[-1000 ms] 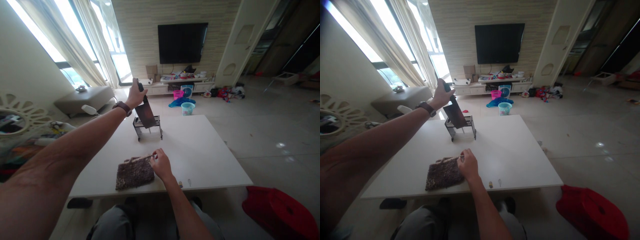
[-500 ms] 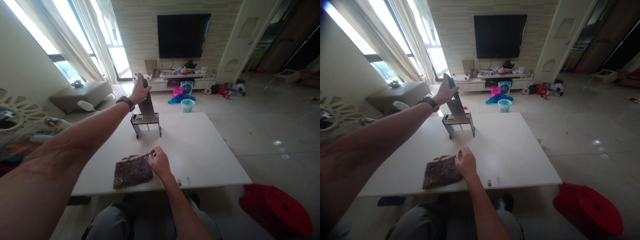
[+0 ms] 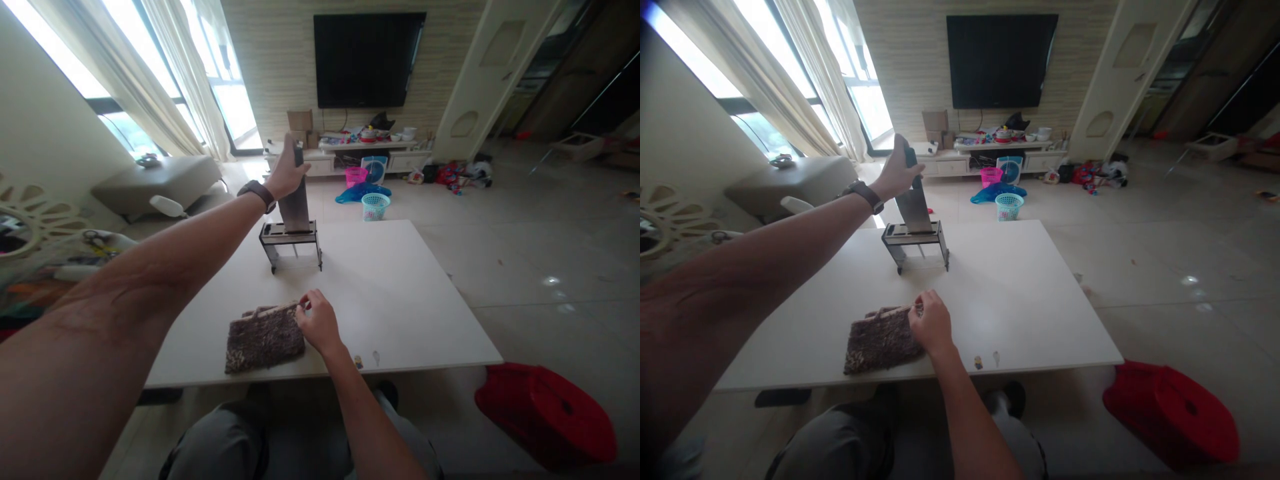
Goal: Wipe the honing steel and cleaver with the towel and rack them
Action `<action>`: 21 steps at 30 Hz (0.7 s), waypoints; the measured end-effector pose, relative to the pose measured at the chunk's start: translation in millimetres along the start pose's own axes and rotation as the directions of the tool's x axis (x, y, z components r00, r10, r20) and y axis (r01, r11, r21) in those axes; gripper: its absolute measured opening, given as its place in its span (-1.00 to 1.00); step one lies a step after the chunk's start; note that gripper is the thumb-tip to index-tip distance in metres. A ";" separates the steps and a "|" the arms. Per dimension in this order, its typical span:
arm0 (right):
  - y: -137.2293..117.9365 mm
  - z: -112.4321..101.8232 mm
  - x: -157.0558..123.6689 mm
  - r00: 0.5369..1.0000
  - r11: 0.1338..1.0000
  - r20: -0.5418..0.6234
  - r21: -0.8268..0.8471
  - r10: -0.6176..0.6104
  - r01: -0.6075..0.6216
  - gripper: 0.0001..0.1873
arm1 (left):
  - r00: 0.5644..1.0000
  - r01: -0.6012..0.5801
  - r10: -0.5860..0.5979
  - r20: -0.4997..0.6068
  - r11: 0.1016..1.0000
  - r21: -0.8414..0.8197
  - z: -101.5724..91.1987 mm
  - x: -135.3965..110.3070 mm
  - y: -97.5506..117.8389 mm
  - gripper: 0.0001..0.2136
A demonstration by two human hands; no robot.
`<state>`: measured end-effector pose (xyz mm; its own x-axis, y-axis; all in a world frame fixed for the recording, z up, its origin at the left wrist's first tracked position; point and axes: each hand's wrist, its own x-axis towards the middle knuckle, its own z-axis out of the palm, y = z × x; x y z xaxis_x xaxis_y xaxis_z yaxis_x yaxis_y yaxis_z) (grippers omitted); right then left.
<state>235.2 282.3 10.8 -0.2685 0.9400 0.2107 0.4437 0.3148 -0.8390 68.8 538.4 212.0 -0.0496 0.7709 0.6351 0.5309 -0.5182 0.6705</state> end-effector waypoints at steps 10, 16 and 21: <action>1.1 0.2 1.1 1.000 1.000 0.004 0.022 0.010 -0.010 -0.94 | 0.997 0.068 -0.072 0.035 0.991 0.117 14.8 -23.3 -30.6 -0.58; -0.1 1.4 1.0 0.999 1.000 0.037 0.010 0.009 -0.009 -0.94 | 0.987 0.154 -0.160 0.036 0.980 0.122 34.2 -55.6 -64.7 -0.58; -0.4 0.0 1.2 0.999 1.000 0.044 0.005 0.002 -0.002 -0.94 | 0.967 0.253 -0.253 -0.018 0.961 0.109 48.3 -77.1 -82.5 -0.57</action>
<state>234.7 283.3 11.3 -0.3053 0.9338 0.1866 0.4397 0.3121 -0.8422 69.7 539.6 89.2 -0.1971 0.8700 0.4519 0.5899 -0.2629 0.7635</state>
